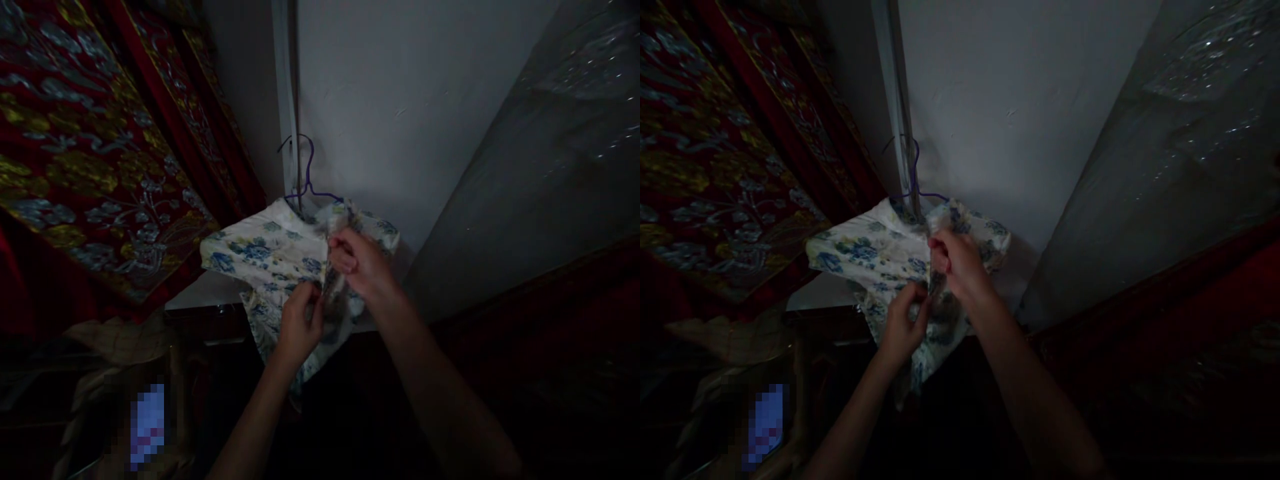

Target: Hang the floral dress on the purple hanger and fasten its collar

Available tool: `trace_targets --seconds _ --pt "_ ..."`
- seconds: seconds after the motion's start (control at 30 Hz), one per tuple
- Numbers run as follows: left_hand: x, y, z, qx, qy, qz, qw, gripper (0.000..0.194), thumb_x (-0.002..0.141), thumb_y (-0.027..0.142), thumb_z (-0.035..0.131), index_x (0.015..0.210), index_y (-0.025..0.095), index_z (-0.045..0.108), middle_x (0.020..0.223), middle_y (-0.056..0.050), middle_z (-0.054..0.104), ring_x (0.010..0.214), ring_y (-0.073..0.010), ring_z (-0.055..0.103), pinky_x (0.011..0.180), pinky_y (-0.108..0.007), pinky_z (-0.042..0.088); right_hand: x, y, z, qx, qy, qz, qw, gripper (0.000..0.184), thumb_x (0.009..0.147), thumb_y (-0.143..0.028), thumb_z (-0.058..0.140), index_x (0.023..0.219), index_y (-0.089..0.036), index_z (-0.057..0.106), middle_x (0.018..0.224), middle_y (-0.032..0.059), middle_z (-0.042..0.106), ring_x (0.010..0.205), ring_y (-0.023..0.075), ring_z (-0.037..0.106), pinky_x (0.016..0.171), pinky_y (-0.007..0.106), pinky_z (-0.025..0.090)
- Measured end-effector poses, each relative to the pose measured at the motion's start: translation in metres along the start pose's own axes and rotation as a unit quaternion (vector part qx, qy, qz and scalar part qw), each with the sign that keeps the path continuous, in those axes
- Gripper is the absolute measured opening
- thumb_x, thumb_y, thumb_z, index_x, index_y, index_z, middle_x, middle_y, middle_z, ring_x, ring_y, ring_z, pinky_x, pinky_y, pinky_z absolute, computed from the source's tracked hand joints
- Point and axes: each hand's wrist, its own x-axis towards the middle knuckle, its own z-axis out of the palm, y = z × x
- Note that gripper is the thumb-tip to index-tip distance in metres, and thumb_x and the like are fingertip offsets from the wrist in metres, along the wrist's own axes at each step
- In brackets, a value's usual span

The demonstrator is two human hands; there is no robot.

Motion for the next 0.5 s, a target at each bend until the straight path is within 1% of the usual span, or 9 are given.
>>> trace_targets --seconds 0.07,0.13,0.23,0.3,0.33,0.37,0.4,0.43,0.5 --pt "0.003 0.002 0.004 -0.006 0.000 -0.006 1.000 0.015 0.094 0.016 0.048 0.081 0.021 0.046 0.077 -0.001 0.052 0.074 -0.0176 0.054 0.069 -0.028 0.040 0.012 -0.017 0.008 -0.004 0.007 -0.019 1.000 0.021 0.069 -0.024 0.055 0.049 -0.018 0.054 0.035 -0.0085 0.038 0.030 0.0030 0.025 0.034 0.019 0.017" --pt "0.006 0.004 0.006 -0.005 -0.004 -0.006 1.000 0.015 0.094 0.015 0.048 0.081 0.022 0.045 0.078 -0.001 0.052 0.074 -0.0176 0.053 0.069 -0.028 0.040 0.014 -0.023 0.013 -0.022 0.008 -0.047 0.999 0.021 0.070 -0.023 0.055 0.049 -0.018 0.054 0.037 -0.0070 0.042 0.030 0.0026 0.028 0.034 0.019 0.018" --pt "0.005 0.002 0.005 -0.004 -0.030 -0.015 0.999 0.016 0.094 0.017 0.050 0.080 0.022 0.045 0.076 0.000 0.052 0.072 -0.0172 0.053 0.067 -0.028 0.040 0.003 -0.013 0.013 -0.047 0.010 -0.074 0.996 0.023 0.071 -0.029 0.057 0.051 -0.018 0.057 0.035 -0.0070 0.042 0.030 0.0035 0.030 0.035 0.019 0.020" --pt "0.003 0.000 0.001 -0.019 -0.044 -0.034 0.998 0.014 0.096 0.020 0.052 0.082 0.021 0.050 0.076 0.000 0.056 0.072 -0.0167 0.056 0.068 -0.028 0.042 -0.005 -0.005 0.009 -0.058 0.015 -0.093 0.994 0.023 0.071 -0.031 0.059 0.053 -0.018 0.058 0.038 -0.0065 0.045 0.031 0.0040 0.033 0.035 0.019 0.021" --pt "0.003 0.001 -0.003 -0.034 -0.040 -0.042 0.998 0.010 0.096 0.021 0.053 0.086 0.021 0.053 0.079 -0.001 0.059 0.074 -0.0166 0.058 0.070 -0.028 0.045 -0.008 -0.002 0.007 -0.062 0.013 -0.104 0.993 0.023 0.072 -0.032 0.059 0.054 -0.018 0.058 0.040 -0.0063 0.046 0.032 0.0042 0.034 0.036 0.019 0.022" --pt "0.005 0.003 -0.008 -0.049 -0.020 -0.043 0.998 0.005 0.097 0.022 0.055 0.093 0.021 0.057 0.084 -0.002 0.062 0.078 -0.0167 0.061 0.072 -0.029 0.047 -0.012 -0.001 0.005 -0.067 0.004 -0.115 0.991 0.023 0.073 -0.032 0.059 0.055 -0.018 0.058 0.042 -0.0063 0.047 0.033 0.0044 0.036 0.036 0.019 0.022" --pt "0.008 0.007 -0.014 -0.063 0.011 -0.036 0.997 0.006 0.097 0.022 0.056 0.102 0.021 0.059 0.090 -0.002 0.065 0.083 -0.0169 0.063 0.076 -0.029 0.049 -0.014 0.000 0.005 -0.075 -0.010 -0.125 0.989 0.023 0.075 -0.031 0.058 0.056 -0.018 0.058 0.043 -0.0063 0.048 0.033 0.0046 0.037 0.036 0.019 0.023" --pt "0.014 0.013 -0.021 -0.074 0.049 -0.022 0.996 0.015 0.097 0.023 0.057 0.112 0.022 0.059 0.095 -0.003 0.066 0.086 -0.0170 0.064 0.078 -0.029 0.050 -0.017 0.001 0.005 -0.087 -0.027 -0.134 0.987 0.024 0.078 -0.031 0.057 0.057 -0.018 0.058 0.044 -0.0064 0.048 0.033 0.0049 0.038 0.036 0.019 0.024" --pt "0.031 0.026 -0.036 -0.083 0.121 0.019 0.989 0.033 0.097 0.022 0.058 0.130 0.025 0.054 0.099 -0.003 0.065 0.088 -0.0163 0.064 0.080 -0.030 0.050 -0.023 0.001 0.006 -0.118 -0.059 -0.148 0.980 0.025 0.082 -0.029 0.054 0.060 -0.019 0.059 0.044 -0.0068 0.048 0.034 0.0056 0.040 0.037 0.019 0.026"
